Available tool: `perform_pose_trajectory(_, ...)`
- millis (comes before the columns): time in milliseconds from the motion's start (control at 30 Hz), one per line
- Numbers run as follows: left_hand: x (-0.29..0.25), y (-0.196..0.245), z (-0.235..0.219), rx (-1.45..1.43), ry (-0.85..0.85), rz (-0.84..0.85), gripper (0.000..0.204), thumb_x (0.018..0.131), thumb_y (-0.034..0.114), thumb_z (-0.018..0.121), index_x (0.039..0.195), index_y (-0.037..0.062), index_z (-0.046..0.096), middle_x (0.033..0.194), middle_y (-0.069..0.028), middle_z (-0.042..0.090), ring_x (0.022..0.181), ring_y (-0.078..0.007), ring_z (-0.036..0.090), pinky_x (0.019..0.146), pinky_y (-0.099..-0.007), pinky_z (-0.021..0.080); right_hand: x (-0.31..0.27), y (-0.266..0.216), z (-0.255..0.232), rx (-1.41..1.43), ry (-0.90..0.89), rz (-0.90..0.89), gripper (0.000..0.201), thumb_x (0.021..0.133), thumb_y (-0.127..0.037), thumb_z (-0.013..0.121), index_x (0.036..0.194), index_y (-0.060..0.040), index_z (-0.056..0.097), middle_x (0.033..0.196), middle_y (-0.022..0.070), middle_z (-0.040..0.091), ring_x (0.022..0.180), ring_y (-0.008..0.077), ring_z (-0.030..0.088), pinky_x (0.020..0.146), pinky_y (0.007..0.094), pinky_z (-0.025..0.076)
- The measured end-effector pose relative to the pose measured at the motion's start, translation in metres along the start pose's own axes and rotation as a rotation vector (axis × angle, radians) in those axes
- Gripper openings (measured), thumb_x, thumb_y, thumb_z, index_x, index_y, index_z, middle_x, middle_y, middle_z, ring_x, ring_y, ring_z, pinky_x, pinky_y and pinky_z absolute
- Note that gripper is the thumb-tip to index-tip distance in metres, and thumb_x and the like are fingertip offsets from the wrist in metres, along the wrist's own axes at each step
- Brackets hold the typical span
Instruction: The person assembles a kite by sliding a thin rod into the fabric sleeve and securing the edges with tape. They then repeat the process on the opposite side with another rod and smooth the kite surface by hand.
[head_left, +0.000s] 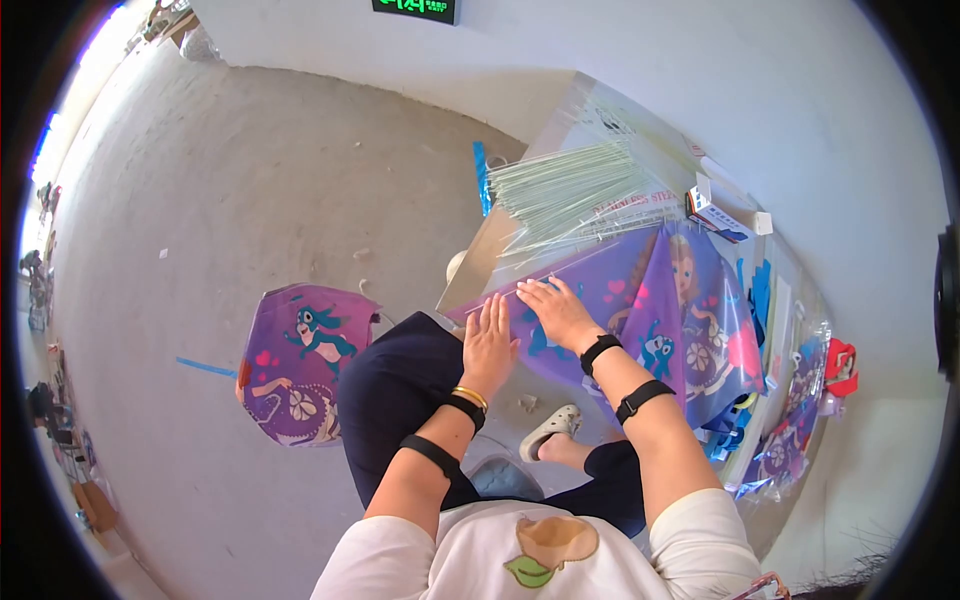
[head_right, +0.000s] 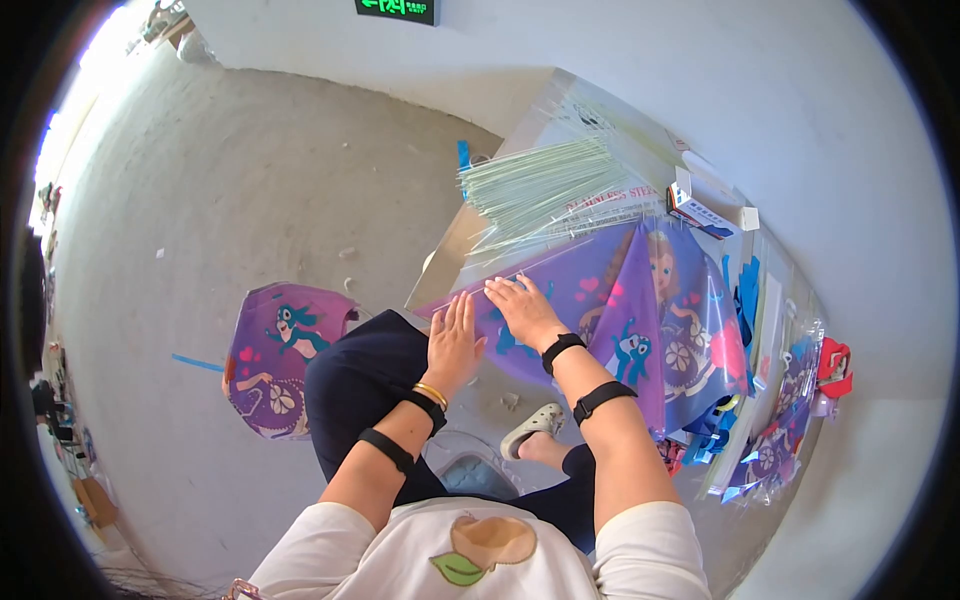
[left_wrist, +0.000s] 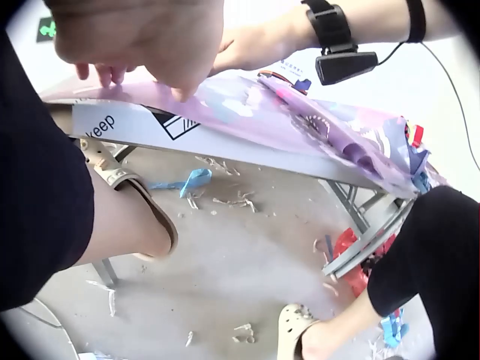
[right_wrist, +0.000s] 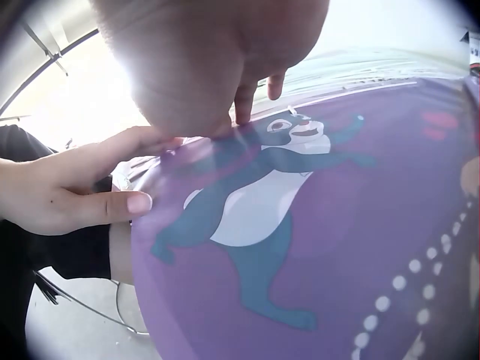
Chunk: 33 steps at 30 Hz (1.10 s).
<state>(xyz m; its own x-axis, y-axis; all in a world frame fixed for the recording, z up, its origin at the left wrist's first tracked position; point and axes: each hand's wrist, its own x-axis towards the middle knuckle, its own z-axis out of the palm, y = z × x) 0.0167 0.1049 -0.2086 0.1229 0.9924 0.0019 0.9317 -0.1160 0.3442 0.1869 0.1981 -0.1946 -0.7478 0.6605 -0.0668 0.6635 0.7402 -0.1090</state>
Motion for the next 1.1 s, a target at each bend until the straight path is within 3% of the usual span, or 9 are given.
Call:
perform_pose_trajectory(133, -0.006, -0.001, -0.005, -0.025, 0.003, -0.121, 0.082, 0.085, 0.032, 0.069, 0.147, -0.0047, 0.03, 0.153, -0.0189, 0.036, 0.143, -0.0298, 0.033, 0.116, -0.0465, 0.025, -0.001, 0.0, 0.001, 0.022, 0.015, 0.017, 0.044, 0.091, -0.008, 0.046, 0.135, -0.0122, 0.053, 0.146, 0.0018, 0.048, 0.138, 0.0186, 0.042, 0.116, 0.0439, 0.029)
perform_pose_trajectory(467, -0.012, 0.002, -0.007, 0.084, -0.017, -0.11, 0.084, 0.082, 0.037, 0.072, 0.146, -0.002, 0.035, 0.155, -0.0203, 0.032, 0.144, -0.0324, 0.032, 0.113, -0.0487, 0.028, -0.004, -0.008, 0.007, 0.041, 0.015, 0.067, 0.048, 0.091, -0.007, 0.046, 0.138, -0.0109, 0.047, 0.149, 0.0025, 0.042, 0.14, 0.0194, 0.038, 0.115, 0.0443, 0.03)
perform_pose_trajectory(667, -0.01, 0.003, -0.014, 0.117, -0.093, -0.099, 0.083, 0.084, 0.039, 0.07, 0.149, 0.0023, 0.033, 0.157, -0.02, 0.028, 0.145, -0.0325, 0.029, 0.114, -0.0487, 0.027, 0.001, -0.003, 0.007, 0.246, 0.123, 0.113, 0.036, 0.089, -0.004, 0.049, 0.122, -0.0088, 0.061, 0.139, 0.0067, 0.053, 0.135, 0.0243, 0.045, 0.112, 0.045, 0.034)
perform_pose_trajectory(733, -0.007, 0.003, -0.019, 0.085, -0.104, -0.099, 0.083, 0.084, 0.038, 0.07, 0.149, 0.002, 0.033, 0.157, -0.0204, 0.028, 0.145, -0.0328, 0.029, 0.114, -0.0486, 0.027, -0.003, -0.002, -0.008, 0.408, 0.353, 0.171, 0.027, 0.088, -0.001, 0.051, 0.109, -0.0058, 0.067, 0.124, 0.0109, 0.063, 0.123, 0.0295, 0.055, 0.104, 0.0423, 0.043)
perform_pose_trajectory(833, -0.009, 0.003, -0.018, 0.029, -0.085, -0.091, 0.082, 0.084, 0.036, 0.07, 0.148, 0.0015, 0.033, 0.157, -0.0213, 0.028, 0.146, -0.0335, 0.027, 0.114, -0.0486, 0.027, -0.043, -0.008, -0.03, 0.784, 0.436, 0.388, 0.022, 0.088, -0.001, 0.054, 0.105, -0.0033, 0.067, 0.111, 0.0128, 0.066, 0.11, 0.0318, 0.061, 0.094, 0.0394, 0.048)
perform_pose_trajectory(933, -0.02, 0.005, -0.016, 0.034, 0.022, -0.018, 0.081, 0.084, 0.034, 0.07, 0.148, 0.0005, 0.033, 0.154, -0.0218, 0.032, 0.144, -0.0338, 0.031, 0.112, -0.0478, 0.029, -0.12, -0.014, -0.049, 0.715, 0.53, 0.513, 0.019, 0.089, -0.004, 0.058, 0.105, -0.0034, 0.067, 0.106, 0.0129, 0.066, 0.104, 0.031, 0.062, 0.09, 0.0378, 0.049)
perform_pose_trajectory(967, -0.025, 0.009, -0.014, -0.022, 0.05, 0.011, 0.074, 0.084, 0.033, 0.069, 0.143, 0.0009, 0.039, 0.146, -0.0221, 0.042, 0.136, -0.0339, 0.04, 0.108, -0.0484, 0.033, -0.152, -0.015, -0.053, 0.639, 0.576, 0.578, 0.018, 0.088, -0.006, 0.06, 0.104, -0.004, 0.068, 0.106, 0.0132, 0.066, 0.102, 0.0311, 0.062, 0.089, 0.0376, 0.049)
perform_pose_trajectory(1033, -0.034, 0.02, -0.014, -0.076, 0.07, 0.073, 0.067, 0.084, 0.032, 0.069, 0.138, 0.0012, 0.045, 0.139, -0.0224, 0.051, 0.129, -0.034, 0.049, 0.104, -0.0491, 0.037, -0.226, -0.007, -0.043, 0.697, 0.655, 0.828, 0.018, 0.088, -0.01, 0.063, 0.105, -0.006, 0.069, 0.104, 0.0121, 0.068, 0.1, 0.0277, 0.064, 0.087, 0.0363, 0.05)
perform_pose_trajectory(1100, -0.042, 0.032, -0.019, -0.285, -0.215, 0.032, 0.046, 0.085, 0.03, 0.067, 0.121, 0.0031, 0.059, 0.114, -0.0188, 0.066, 0.109, -0.0336, 0.062, 0.094, -0.0488, 0.043, -0.306, -0.001, -0.028, 0.676, 0.771, 1.07, 0.017, 0.09, -0.017, 0.066, 0.104, -0.0069, 0.069, 0.098, 0.0071, 0.069, 0.089, 0.0191, 0.065, 0.078, 0.0307, 0.051)
